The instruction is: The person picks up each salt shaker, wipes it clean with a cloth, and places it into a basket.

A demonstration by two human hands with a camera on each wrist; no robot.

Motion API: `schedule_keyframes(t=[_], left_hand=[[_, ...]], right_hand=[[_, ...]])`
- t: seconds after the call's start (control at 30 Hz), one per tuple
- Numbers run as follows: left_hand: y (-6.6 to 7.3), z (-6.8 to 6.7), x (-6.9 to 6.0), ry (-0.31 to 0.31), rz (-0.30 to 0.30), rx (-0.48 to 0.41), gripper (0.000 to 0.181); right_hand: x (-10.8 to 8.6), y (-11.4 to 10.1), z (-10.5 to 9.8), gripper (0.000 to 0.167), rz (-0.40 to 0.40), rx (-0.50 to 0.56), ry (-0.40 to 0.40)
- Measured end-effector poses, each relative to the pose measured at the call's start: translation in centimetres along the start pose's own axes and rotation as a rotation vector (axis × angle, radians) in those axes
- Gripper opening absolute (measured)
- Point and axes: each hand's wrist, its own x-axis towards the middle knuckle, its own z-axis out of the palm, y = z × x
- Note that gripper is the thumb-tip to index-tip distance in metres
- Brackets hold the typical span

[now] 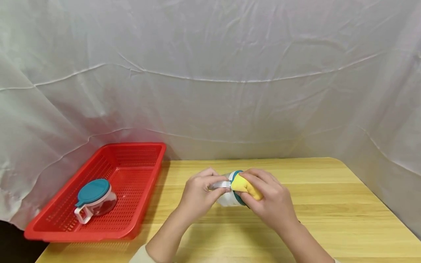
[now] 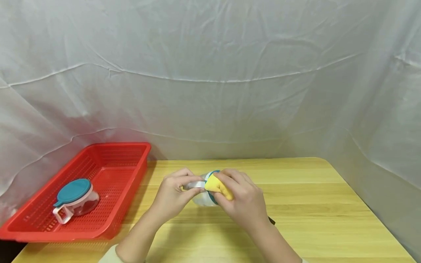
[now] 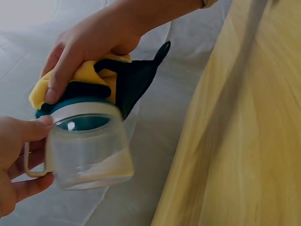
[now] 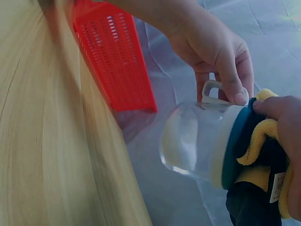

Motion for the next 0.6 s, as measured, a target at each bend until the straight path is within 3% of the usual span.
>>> schedule_keyframes(t=[0.1,0.33,0.47,0.6], left_hand=[[0.0,-0.2,0.1,-0.07,-0.053,-0.041,0.022],[-0.6,-0.7,0.3,-0.196,-0.209,-0.243,0.016],[-1.1,-1.0,0.4,-0.212,-0.287,-0.314,0.012],[-1.8,-1.2,0.4,-0.195,-0.355,-0.361,0.01]], right_hand=[[0.0,0.0,-0.1,0.037,0.016,0.005,-0.018],[0.2,0.5,-0.5,0.04,0.081,0.015,-0.047],[0.2,0.9,-0.7,0.04,0.184,0.066,-0.054],[0.4,1.2,-1.0,0.038,0.35,0.195,-0.06]])
